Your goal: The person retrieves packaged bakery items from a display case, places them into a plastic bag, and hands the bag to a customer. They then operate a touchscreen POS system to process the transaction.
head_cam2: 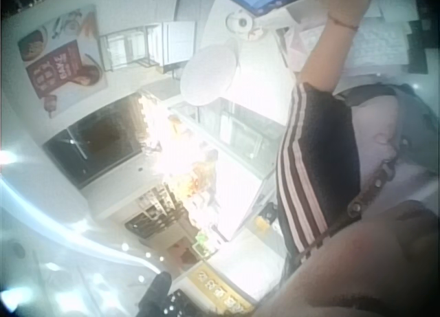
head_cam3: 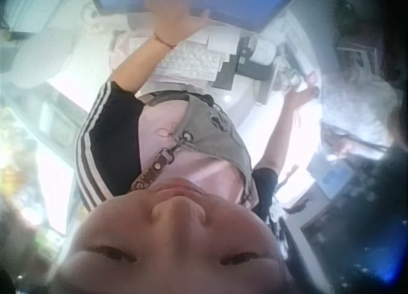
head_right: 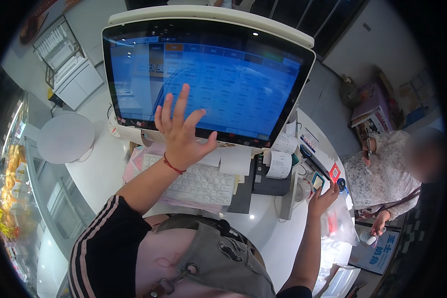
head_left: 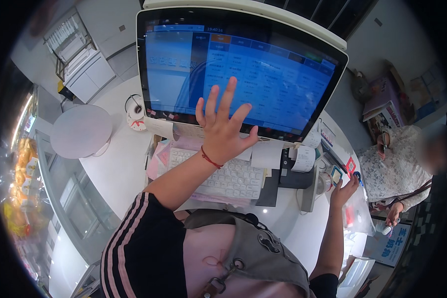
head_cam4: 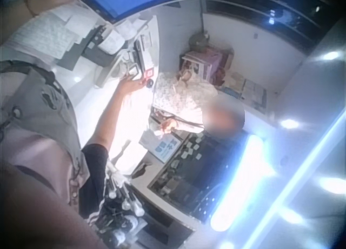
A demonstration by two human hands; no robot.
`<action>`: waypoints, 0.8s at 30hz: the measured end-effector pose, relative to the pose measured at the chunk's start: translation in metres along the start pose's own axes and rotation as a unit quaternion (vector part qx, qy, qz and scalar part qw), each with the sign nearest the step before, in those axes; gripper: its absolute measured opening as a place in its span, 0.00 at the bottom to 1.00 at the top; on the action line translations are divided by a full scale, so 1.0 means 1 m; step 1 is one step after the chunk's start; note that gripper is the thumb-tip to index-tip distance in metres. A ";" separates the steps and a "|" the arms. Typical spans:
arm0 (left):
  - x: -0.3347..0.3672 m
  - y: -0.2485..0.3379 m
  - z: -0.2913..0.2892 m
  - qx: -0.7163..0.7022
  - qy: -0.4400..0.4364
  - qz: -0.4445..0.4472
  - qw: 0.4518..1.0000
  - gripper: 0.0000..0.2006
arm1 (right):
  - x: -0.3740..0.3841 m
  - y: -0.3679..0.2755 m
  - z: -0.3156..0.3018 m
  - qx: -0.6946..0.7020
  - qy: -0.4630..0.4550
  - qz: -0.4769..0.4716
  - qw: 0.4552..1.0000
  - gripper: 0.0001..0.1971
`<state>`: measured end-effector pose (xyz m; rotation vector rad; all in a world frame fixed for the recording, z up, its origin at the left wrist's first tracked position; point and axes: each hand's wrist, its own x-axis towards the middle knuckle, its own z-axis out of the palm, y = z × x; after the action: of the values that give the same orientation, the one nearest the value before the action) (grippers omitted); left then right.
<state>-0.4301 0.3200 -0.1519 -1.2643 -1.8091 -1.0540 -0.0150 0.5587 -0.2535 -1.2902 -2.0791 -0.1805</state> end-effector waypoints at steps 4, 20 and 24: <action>0.005 -0.010 -0.009 -0.008 0.032 0.002 0.999 0.23 | -0.006 0.008 -0.002 -0.008 -0.006 -0.003 1.000 0.24; 0.006 -0.049 -0.037 0.079 0.020 0.115 0.990 0.26 | -0.023 0.017 -0.009 -0.031 -0.034 0.010 0.999 0.23; -0.007 -0.008 -0.022 0.045 -0.079 0.144 0.985 0.27 | -0.022 0.015 -0.004 -0.035 -0.045 0.012 0.998 0.25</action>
<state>-0.4338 0.2960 -0.1503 -1.5347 -1.7010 -0.7219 0.0051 0.5480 -0.2674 -1.3892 -2.1490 -0.1893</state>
